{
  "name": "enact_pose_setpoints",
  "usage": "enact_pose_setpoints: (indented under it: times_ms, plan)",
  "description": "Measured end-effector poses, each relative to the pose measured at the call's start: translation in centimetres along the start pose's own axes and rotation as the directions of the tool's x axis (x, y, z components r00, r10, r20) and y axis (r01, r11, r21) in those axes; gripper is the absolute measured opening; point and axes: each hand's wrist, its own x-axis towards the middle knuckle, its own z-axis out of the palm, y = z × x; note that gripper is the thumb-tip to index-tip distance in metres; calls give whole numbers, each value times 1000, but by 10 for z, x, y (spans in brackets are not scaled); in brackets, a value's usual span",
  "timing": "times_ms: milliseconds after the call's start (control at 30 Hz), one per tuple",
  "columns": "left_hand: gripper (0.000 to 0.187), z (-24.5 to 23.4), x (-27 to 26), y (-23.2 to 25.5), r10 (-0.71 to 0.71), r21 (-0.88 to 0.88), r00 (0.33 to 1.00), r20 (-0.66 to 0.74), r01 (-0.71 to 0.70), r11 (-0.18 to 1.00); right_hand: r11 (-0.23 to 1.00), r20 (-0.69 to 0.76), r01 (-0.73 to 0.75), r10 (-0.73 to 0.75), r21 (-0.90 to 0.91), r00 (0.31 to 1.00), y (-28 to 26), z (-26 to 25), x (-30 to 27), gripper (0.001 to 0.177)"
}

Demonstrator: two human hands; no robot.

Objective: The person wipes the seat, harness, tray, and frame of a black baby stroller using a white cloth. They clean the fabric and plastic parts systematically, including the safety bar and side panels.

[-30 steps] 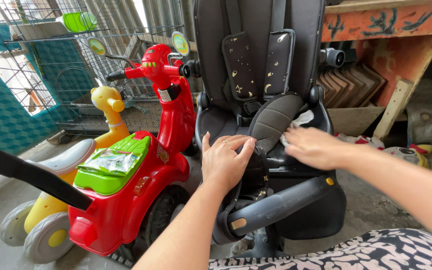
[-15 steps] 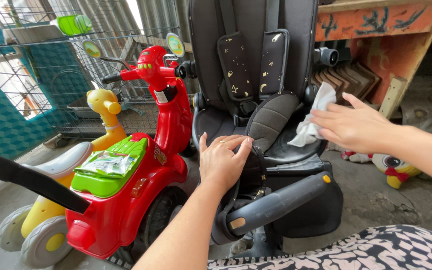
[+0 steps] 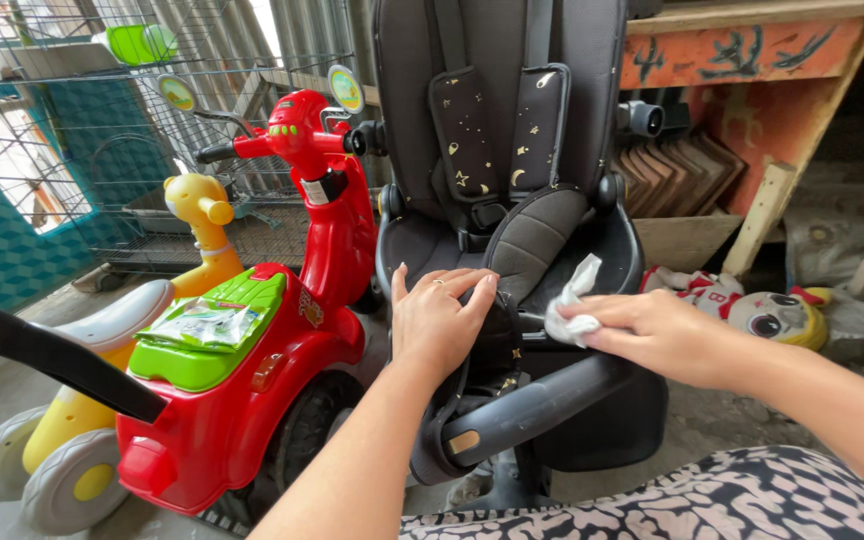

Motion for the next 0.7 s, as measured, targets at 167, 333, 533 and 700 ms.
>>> enact_pose_setpoints:
  times_ms: [167, 333, 533, 700]
  plan:
    - [32, 3, -21, 24, 174, -97, 982, -78, -181, 979, 948, -132, -298, 283, -108, 950, -9, -30, -31, 34]
    - [34, 18, -68, 58, 505, -26, 860, -70, -508, 861, 941, -457, -327, 254, -88, 853, -23, -59, -29, 32]
    - [22, 20, -86, 65, 373, -237, 923, -93, -384, 893, 998, -515, -59, 60, 18, 855, -25, -60, 9, 36]
    - [22, -5, -54, 39, -212, -574, 964, -162, 83, 814, 991, -558, 52, -112, -123, 822, -63, -11, 44, 29]
